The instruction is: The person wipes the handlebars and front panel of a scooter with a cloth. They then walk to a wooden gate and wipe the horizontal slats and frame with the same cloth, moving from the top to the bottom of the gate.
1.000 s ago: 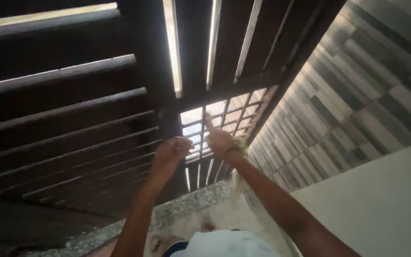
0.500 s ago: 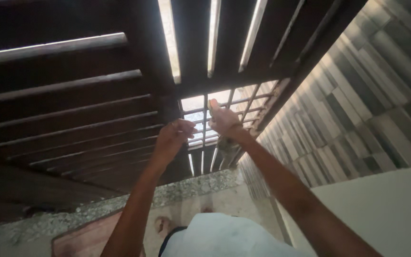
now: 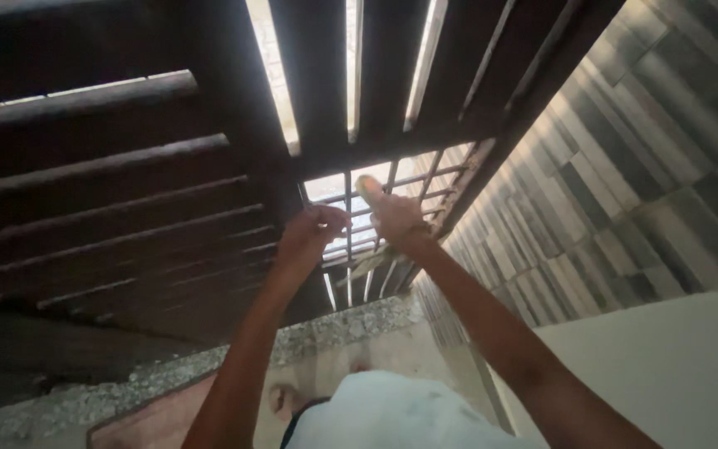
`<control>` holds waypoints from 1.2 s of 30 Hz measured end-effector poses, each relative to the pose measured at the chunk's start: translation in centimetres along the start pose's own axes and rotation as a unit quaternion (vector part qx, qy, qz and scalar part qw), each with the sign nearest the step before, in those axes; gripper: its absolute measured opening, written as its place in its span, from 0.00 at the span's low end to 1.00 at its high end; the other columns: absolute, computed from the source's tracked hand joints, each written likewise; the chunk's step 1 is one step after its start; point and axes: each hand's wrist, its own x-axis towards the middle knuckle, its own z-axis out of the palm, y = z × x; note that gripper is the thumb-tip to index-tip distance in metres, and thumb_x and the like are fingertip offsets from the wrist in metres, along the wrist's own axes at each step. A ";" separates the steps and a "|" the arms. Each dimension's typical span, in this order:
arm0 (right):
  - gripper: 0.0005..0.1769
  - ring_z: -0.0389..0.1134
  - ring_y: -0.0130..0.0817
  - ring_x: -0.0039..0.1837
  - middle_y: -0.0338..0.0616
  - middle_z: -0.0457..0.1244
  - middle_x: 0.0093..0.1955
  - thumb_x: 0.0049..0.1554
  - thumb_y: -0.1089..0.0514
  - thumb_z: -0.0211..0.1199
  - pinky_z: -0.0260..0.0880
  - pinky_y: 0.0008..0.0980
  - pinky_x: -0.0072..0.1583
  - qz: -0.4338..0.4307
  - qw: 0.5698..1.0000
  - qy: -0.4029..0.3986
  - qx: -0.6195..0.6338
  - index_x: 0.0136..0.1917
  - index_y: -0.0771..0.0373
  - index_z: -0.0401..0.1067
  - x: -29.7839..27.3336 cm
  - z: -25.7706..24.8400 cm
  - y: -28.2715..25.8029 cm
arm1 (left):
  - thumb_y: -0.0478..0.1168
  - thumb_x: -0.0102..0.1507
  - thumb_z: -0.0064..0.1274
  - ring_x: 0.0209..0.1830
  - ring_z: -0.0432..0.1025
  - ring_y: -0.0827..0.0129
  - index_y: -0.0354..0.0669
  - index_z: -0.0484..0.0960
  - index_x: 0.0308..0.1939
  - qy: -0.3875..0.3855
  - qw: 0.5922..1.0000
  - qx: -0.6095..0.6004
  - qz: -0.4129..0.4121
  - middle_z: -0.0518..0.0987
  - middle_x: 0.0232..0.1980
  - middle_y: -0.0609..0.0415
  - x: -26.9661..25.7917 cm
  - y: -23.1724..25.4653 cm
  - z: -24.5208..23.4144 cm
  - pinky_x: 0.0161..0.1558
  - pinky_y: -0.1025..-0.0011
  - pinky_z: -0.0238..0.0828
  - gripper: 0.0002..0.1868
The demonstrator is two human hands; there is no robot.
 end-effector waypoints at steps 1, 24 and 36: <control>0.32 0.74 0.50 0.41 0.50 0.69 0.37 0.57 0.56 0.61 0.73 0.50 0.47 -0.007 1.000 0.018 -0.016 0.73 0.58 0.58 -0.3 -0.2 0.6 | 0.41 0.68 0.53 0.43 0.79 0.71 0.38 0.84 0.46 0.001 1.000 0.008 -0.010 0.85 0.46 0.53 0.4 0.0 0.1 0.47 0.72 0.77 0.10; 0.37 0.73 0.49 0.38 0.48 0.68 0.34 0.62 0.52 0.57 0.72 0.50 0.46 0.078 0.993 0.089 -0.006 0.81 0.53 0.50 -0.3 3.1 9.1 | 0.43 0.68 0.52 0.44 0.79 0.70 0.39 0.83 0.49 0.012 1.000 -0.022 -0.018 0.85 0.46 0.52 -2.5 -2.6 -2.3 0.47 0.72 0.76 0.12; 0.36 0.73 0.51 0.39 0.50 0.69 0.35 0.62 0.54 0.57 0.72 0.51 0.45 0.071 0.994 0.075 -0.037 0.79 0.52 0.49 -1.5 -0.3 7.0 | 0.46 0.69 0.51 0.45 0.81 0.69 0.41 0.83 0.51 0.013 0.997 0.058 -0.056 0.86 0.47 0.52 -1.0 -1.1 -1.5 0.48 0.70 0.77 0.14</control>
